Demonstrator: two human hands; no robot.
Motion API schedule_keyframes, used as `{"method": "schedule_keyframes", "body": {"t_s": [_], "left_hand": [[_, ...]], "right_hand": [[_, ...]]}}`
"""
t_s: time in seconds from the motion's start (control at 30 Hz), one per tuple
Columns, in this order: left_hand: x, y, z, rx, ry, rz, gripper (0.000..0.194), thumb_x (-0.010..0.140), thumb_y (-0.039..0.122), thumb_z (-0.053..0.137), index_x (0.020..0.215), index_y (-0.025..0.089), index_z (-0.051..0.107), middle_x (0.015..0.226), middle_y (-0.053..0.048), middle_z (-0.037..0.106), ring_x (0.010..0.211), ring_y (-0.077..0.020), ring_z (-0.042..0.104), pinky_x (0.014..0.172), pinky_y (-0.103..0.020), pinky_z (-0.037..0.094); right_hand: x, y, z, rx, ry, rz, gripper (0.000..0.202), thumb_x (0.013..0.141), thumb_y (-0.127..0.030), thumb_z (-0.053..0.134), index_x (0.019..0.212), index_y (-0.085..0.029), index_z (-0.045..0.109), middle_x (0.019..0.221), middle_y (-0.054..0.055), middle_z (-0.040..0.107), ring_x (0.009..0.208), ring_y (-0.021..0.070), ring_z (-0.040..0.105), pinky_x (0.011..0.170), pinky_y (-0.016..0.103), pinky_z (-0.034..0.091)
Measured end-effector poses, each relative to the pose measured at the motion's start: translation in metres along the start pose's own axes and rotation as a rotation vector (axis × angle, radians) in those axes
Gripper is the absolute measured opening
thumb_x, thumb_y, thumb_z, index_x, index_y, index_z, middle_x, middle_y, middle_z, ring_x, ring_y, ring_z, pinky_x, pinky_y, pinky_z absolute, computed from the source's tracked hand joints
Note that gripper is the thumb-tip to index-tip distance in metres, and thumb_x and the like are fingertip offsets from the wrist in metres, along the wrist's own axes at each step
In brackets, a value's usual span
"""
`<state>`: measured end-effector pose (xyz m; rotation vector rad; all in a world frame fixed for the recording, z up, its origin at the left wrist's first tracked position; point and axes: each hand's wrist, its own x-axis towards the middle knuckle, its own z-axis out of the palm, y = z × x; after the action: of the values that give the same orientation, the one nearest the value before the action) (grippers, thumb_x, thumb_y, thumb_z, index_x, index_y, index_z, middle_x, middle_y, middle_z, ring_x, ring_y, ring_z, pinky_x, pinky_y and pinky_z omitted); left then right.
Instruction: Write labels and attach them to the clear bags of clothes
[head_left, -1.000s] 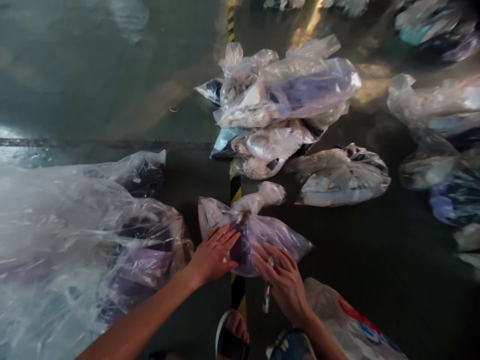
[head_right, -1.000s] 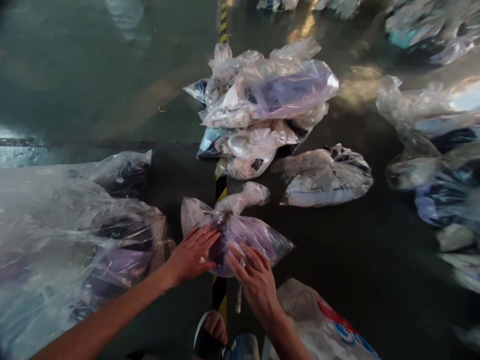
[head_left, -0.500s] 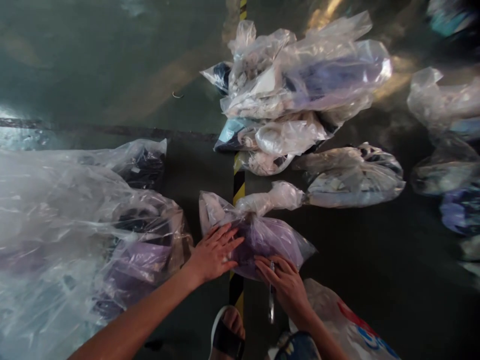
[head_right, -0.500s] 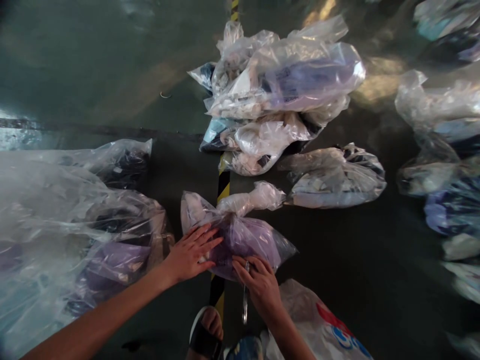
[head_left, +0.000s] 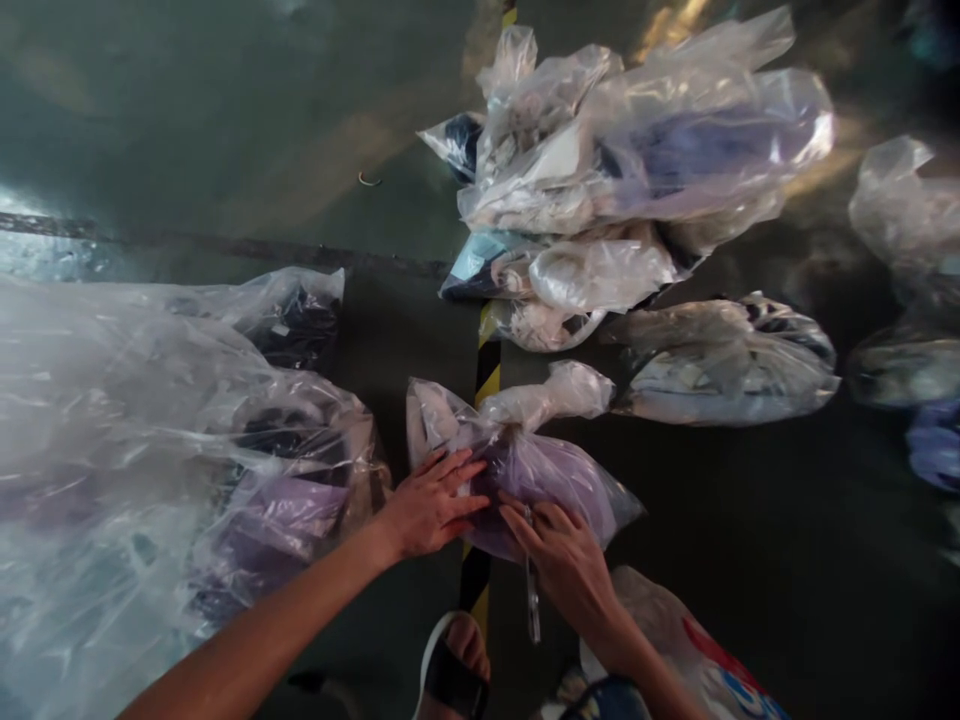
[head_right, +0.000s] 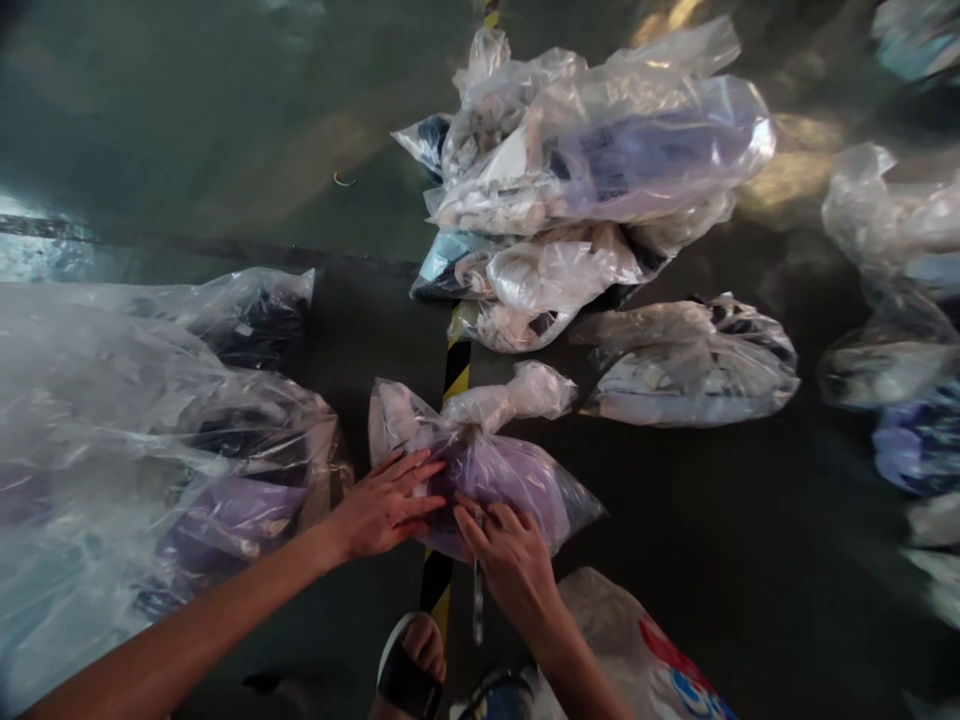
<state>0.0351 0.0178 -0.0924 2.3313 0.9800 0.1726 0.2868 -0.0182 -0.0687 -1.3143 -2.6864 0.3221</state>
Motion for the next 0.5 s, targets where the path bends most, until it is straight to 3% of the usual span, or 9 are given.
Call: {"method": "schedule_keyframes", "body": {"t_s": [0.07, 0.23, 0.5], "left_hand": [[0.000, -0.001, 0.000, -0.012, -0.006, 0.004, 0.039, 0.095, 0.040, 0.056, 0.133, 0.034, 0.059, 0.159, -0.002, 0.036, 0.150, -0.0263, 0.023, 0.121, -0.050, 0.022], [0.000, -0.003, 0.000, -0.028, -0.013, 0.019, 0.041, 0.095, 0.037, 0.057, 0.135, 0.037, 0.057, 0.159, 0.000, 0.035, 0.151, -0.0254, 0.021, 0.122, -0.050, 0.020], [-0.001, -0.005, 0.001, -0.044, 0.002, 0.042, 0.041, 0.095, 0.037, 0.057, 0.136, 0.037, 0.057, 0.158, 0.001, 0.037, 0.150, -0.0260, 0.023, 0.122, -0.049, 0.020]], "right_hand": [[0.001, 0.002, 0.004, -0.023, 0.009, 0.050, 0.027, 0.101, -0.021, 0.048, 0.125, -0.021, 0.059, 0.119, 0.001, 0.072, 0.087, 0.0221, 0.058, 0.076, 0.038, 0.039], [0.000, 0.013, 0.011, 0.069, -0.025, 0.156, 0.033, 0.103, -0.022, 0.040, 0.134, -0.016, 0.050, 0.127, 0.005, 0.067, 0.091, 0.0223, 0.060, 0.077, 0.034, 0.050], [0.003, 0.014, 0.008, 0.091, -0.016, 0.178, 0.030, 0.102, -0.022, 0.043, 0.131, -0.019, 0.052, 0.124, 0.002, 0.069, 0.090, 0.0209, 0.063, 0.076, 0.033, 0.056]]}}
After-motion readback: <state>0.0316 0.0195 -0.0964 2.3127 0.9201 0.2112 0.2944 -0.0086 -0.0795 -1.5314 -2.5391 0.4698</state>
